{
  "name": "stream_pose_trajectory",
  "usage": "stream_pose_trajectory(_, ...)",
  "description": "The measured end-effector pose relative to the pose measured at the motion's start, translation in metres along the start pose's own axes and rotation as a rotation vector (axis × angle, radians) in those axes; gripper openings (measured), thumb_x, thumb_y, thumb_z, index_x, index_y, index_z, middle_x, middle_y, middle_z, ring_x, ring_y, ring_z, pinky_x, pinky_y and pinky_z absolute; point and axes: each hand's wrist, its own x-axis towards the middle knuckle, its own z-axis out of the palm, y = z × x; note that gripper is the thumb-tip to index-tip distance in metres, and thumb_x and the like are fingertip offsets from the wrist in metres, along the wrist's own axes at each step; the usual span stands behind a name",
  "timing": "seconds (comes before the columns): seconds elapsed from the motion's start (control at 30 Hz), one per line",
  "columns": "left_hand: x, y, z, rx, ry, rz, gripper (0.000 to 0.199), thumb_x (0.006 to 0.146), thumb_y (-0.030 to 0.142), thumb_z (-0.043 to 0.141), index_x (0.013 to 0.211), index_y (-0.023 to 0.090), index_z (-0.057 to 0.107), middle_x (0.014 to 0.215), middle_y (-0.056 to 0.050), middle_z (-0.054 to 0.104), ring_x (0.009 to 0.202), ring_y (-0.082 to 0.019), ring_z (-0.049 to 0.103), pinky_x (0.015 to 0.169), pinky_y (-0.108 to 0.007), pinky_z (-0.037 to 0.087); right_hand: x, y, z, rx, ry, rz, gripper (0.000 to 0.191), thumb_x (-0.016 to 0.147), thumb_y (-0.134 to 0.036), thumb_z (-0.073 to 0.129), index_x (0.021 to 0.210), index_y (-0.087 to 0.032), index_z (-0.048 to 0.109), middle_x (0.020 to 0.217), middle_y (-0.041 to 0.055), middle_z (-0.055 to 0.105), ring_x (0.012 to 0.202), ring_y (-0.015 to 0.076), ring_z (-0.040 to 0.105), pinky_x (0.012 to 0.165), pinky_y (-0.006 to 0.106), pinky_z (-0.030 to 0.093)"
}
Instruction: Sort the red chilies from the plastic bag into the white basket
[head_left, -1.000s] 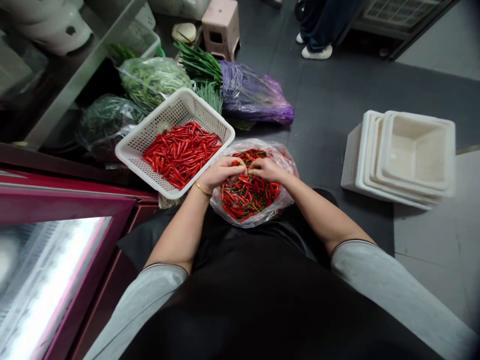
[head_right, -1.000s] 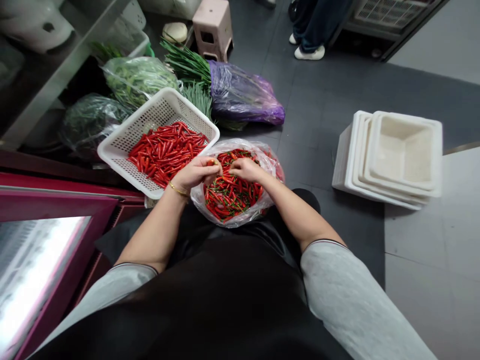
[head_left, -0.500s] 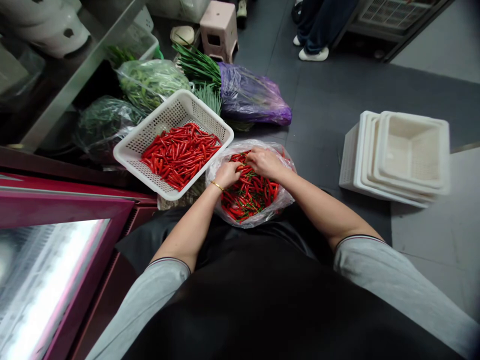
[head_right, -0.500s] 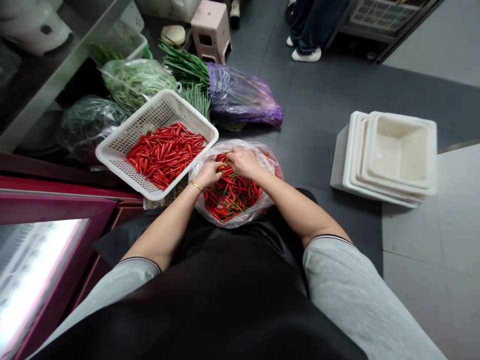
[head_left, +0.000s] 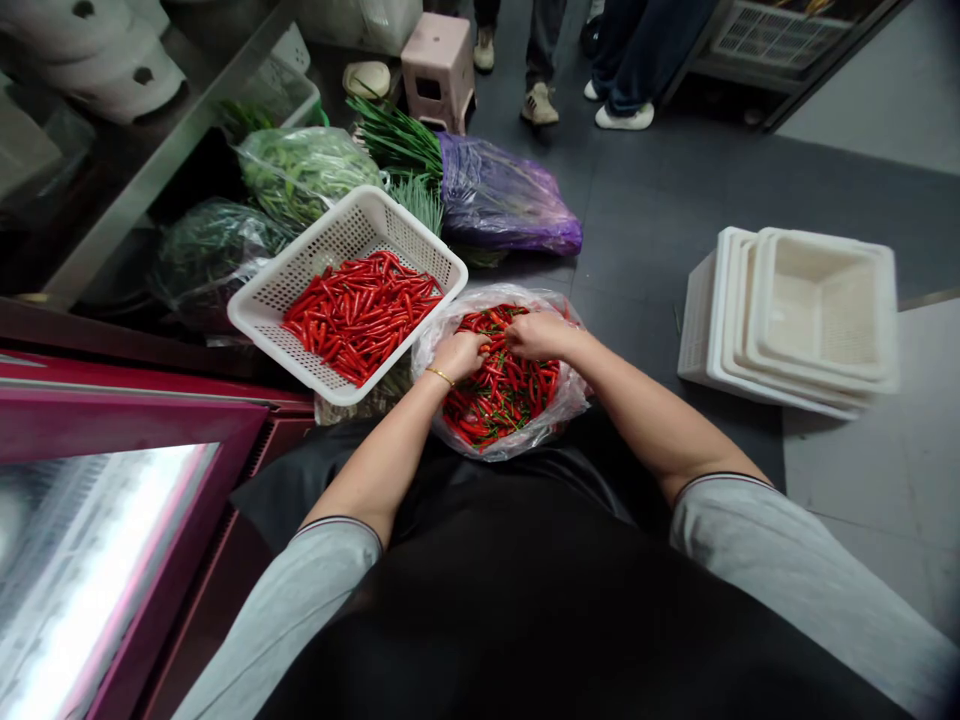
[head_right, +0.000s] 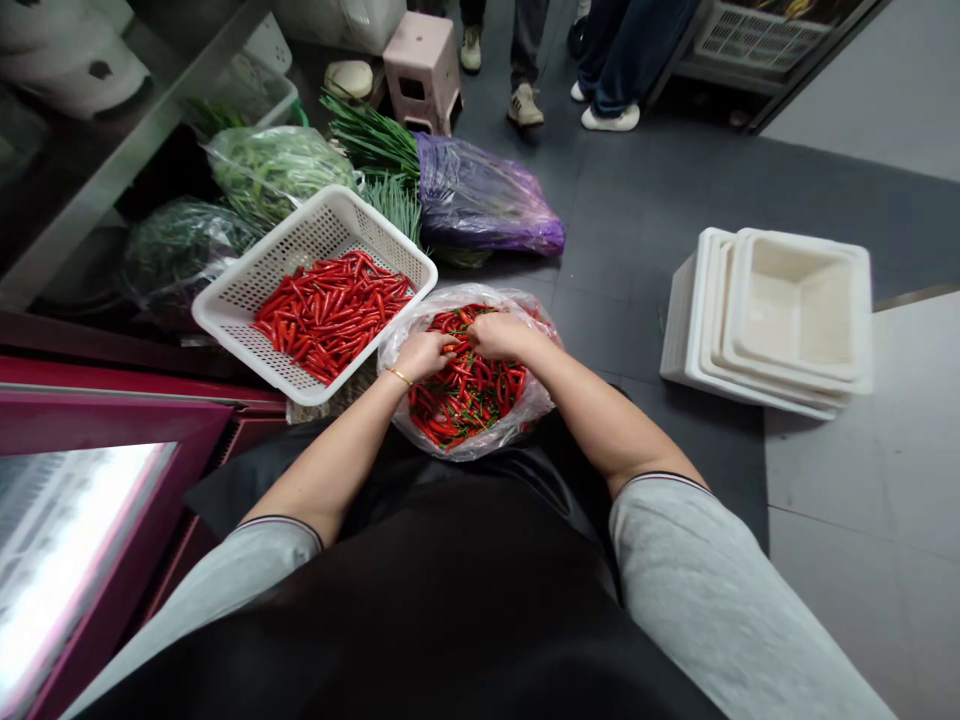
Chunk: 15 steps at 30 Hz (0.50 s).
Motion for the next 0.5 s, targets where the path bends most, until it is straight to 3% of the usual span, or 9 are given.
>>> stream_pose_trajectory(0.1,0.006,0.002,0.003,0.036,0.002,-0.061,0.029,0.083,0.029,0.054,0.101,0.023,0.075,0.096,-0.012,0.073,0.093,-0.028,0.067,0.081,-0.036,0.049,-0.006,-0.003,-0.002,-0.033,-0.053,0.011,0.027,0.087,-0.024,0.05,0.098,-0.012,0.072,0.095,0.0159,0.072,0.085,0.0248,0.067,0.071,0.031,0.046)
stream_pose_trajectory(0.2,0.003,-0.005,0.001,0.035,-0.005,-0.115,0.025,0.082,0.028,0.055,0.091,0.02,0.077,0.091,-0.013,0.074,0.088,-0.027,0.067,0.077,-0.034,0.049,0.01,-0.022,0.021,-0.023,0.07,-0.001,0.035,0.093,-0.023,0.04,0.106,-0.009,0.07,0.106,0.0201,0.068,0.089,0.026,0.067,0.069,0.032,0.047)
stream_pose_trajectory(0.33,-0.007,-0.016,-0.007,0.005,0.041,-0.162,0.024,0.081,0.027,0.056,0.092,0.021,0.076,0.092,-0.01,0.074,0.086,-0.024,0.067,0.075,-0.03,0.048,0.037,-0.039,0.048,-0.026,0.067,-0.043,0.037,0.092,-0.016,0.036,0.104,-0.005,0.069,0.106,0.0237,0.066,0.091,0.0278,0.067,0.07,0.033,0.047)
stream_pose_trajectory(0.43,-0.006,-0.016,-0.012,-0.045,0.043,-0.009,0.027,0.079,0.025,0.058,0.101,0.023,0.073,0.098,-0.007,0.074,0.09,-0.022,0.066,0.079,-0.028,0.047,0.039,-0.028,0.045,0.011,0.109,-0.031,0.032,0.09,-0.014,0.04,0.1,-0.005,0.069,0.1,0.0216,0.068,0.088,0.0261,0.066,0.069,0.031,0.045)
stream_pose_trajectory(0.5,-0.003,-0.011,-0.014,-0.101,0.009,0.122,0.023,0.077,0.022,0.059,0.095,0.021,0.073,0.091,-0.007,0.073,0.085,-0.02,0.065,0.078,-0.028,0.046,0.029,-0.014,0.033,0.115,0.182,-0.038,0.027,0.089,-0.019,0.045,0.094,-0.007,0.069,0.095,0.0185,0.069,0.082,0.0228,0.065,0.068,0.029,0.044)
